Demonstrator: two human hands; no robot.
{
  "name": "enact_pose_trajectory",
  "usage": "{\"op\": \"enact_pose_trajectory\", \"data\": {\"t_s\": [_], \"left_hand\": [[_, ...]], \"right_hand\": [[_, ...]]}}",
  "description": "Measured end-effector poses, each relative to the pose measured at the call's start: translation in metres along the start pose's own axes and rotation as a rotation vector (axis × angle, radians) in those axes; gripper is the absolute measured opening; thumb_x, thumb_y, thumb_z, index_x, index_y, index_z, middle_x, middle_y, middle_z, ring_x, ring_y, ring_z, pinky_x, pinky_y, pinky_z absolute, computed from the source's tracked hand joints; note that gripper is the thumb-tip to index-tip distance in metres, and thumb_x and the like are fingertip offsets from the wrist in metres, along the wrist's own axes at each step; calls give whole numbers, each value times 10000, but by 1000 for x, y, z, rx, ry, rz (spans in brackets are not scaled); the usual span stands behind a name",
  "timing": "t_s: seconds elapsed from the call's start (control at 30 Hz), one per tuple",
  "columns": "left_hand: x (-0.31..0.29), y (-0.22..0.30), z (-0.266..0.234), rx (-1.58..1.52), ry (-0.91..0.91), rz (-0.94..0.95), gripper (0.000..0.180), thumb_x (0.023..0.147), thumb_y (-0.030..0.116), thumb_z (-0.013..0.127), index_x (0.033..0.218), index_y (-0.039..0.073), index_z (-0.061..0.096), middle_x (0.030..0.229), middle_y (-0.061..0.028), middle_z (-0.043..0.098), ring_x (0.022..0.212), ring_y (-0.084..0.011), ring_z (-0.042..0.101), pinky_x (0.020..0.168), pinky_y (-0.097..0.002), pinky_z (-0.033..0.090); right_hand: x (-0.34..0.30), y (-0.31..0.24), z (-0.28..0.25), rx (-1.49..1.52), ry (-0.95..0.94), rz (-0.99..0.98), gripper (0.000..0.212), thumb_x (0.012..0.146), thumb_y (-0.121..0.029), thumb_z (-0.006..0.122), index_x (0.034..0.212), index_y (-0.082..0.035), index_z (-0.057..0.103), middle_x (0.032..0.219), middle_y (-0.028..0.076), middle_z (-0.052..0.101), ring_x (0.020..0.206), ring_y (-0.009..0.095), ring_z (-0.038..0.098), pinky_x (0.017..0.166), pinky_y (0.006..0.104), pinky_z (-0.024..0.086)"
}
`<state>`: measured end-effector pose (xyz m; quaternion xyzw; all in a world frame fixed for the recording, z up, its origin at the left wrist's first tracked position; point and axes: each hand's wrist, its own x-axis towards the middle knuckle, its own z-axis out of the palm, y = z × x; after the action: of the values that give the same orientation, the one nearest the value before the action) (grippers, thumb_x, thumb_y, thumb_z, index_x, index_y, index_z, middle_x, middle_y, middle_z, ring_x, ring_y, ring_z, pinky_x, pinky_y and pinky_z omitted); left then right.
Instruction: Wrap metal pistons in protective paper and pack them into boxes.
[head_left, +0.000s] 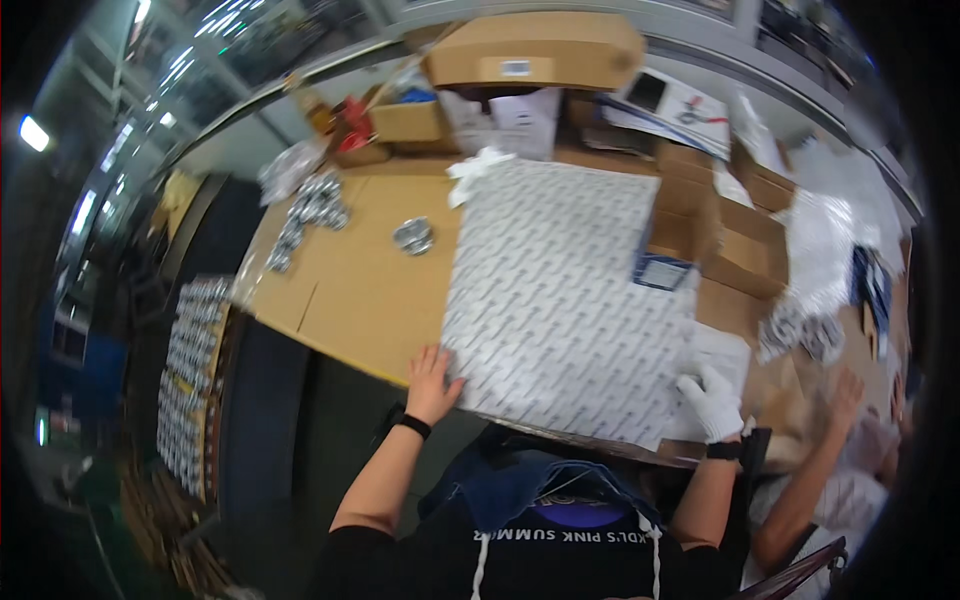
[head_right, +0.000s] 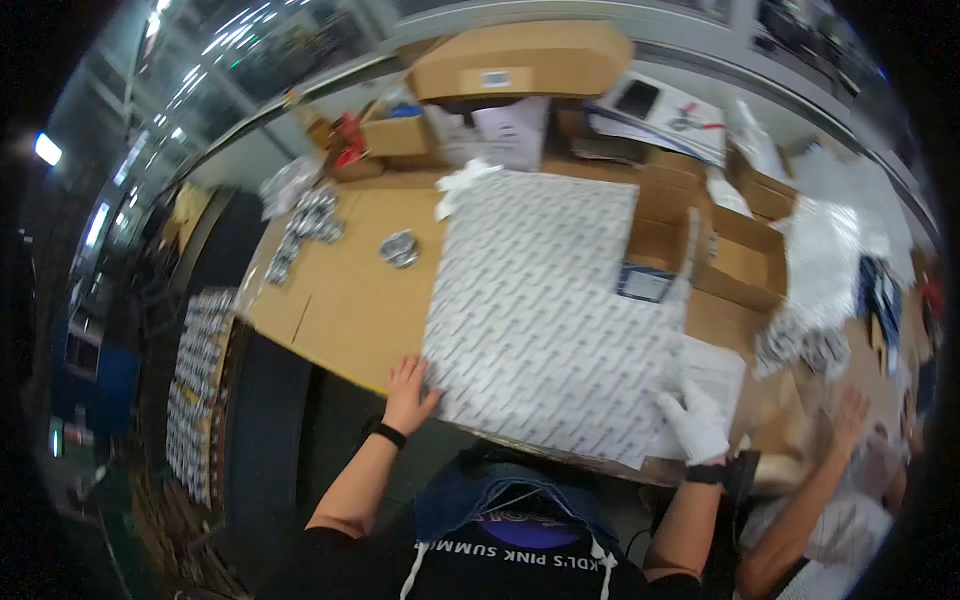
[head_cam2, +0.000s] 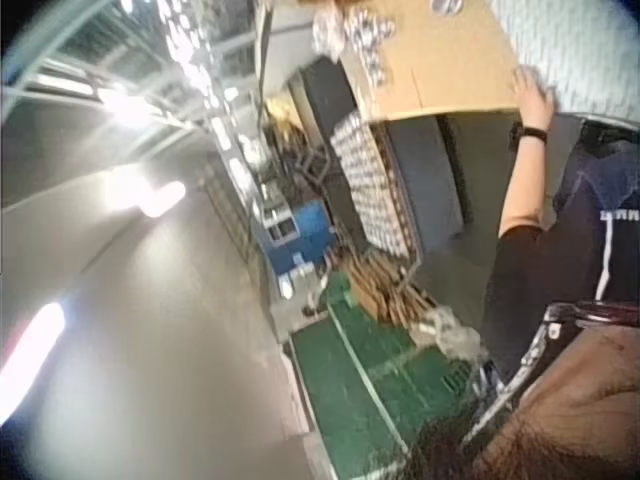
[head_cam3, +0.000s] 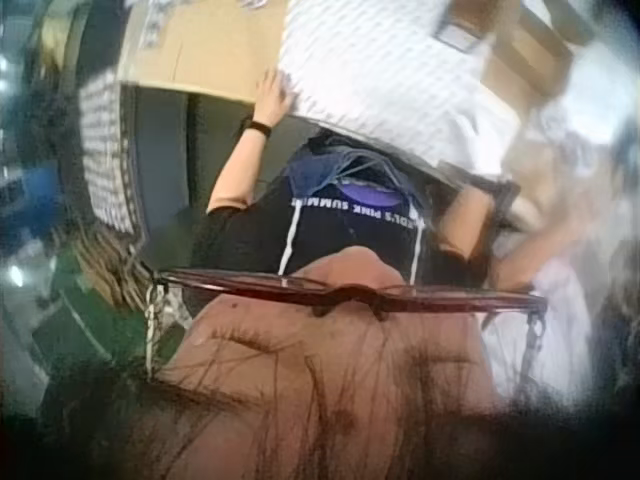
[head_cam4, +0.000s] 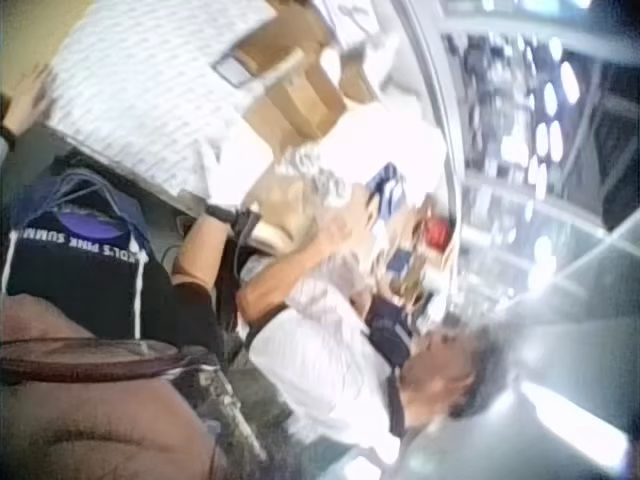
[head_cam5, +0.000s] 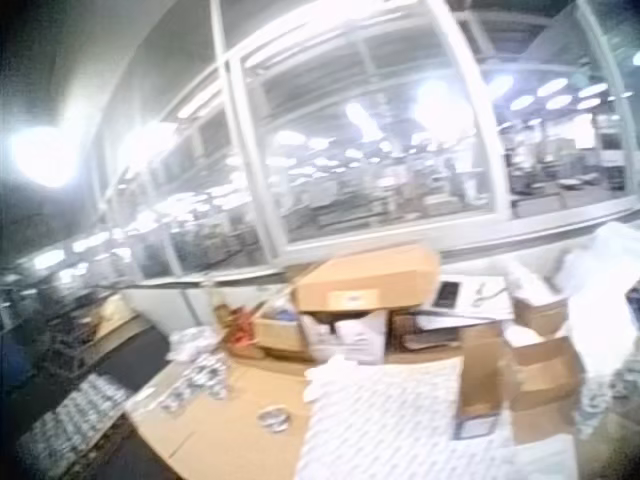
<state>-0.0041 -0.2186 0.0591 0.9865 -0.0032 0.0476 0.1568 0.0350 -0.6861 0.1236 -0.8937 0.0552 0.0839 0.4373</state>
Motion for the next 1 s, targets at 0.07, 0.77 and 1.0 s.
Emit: {"op": "enact_pose_trajectory", "data": {"t_s": [0.07, 0.77, 1.0], "left_hand": [[-7, -11, -8, 11, 0, -74, 581, 759, 305, 659, 1245, 46, 472, 1363, -191, 380, 1281, -400, 300, 1041, -570, 216], [21, -147, -13, 57, -260, -29, 937, 713, 664, 578, 1431, 142, 278, 1503, -204, 83, 1367, -454, 22, 996, -705, 44], [27, -148, -11, -41, -262, -19, 971, 696, 668, 591, 1439, 142, 253, 1499, -236, 72, 1365, -469, 3, 987, -705, 8]], "right_hand": [[3, -35, 3, -61, -73, 17, 318, 799, -284, 635, 1019, -55, 636, 805, 131, 657, 756, 262, 631, 713, 344, 483], [183, -341, 340, -845, -85, -734, 619, 780, -128, 548, 1355, -107, 320, 1139, 131, 531, 1028, 336, 540, 834, 416, 464], [239, -319, 441, -470, 47, -494, 209, 794, -207, 472, 763, -95, 645, 718, 161, 617, 662, 323, 615, 610, 411, 486]]}}
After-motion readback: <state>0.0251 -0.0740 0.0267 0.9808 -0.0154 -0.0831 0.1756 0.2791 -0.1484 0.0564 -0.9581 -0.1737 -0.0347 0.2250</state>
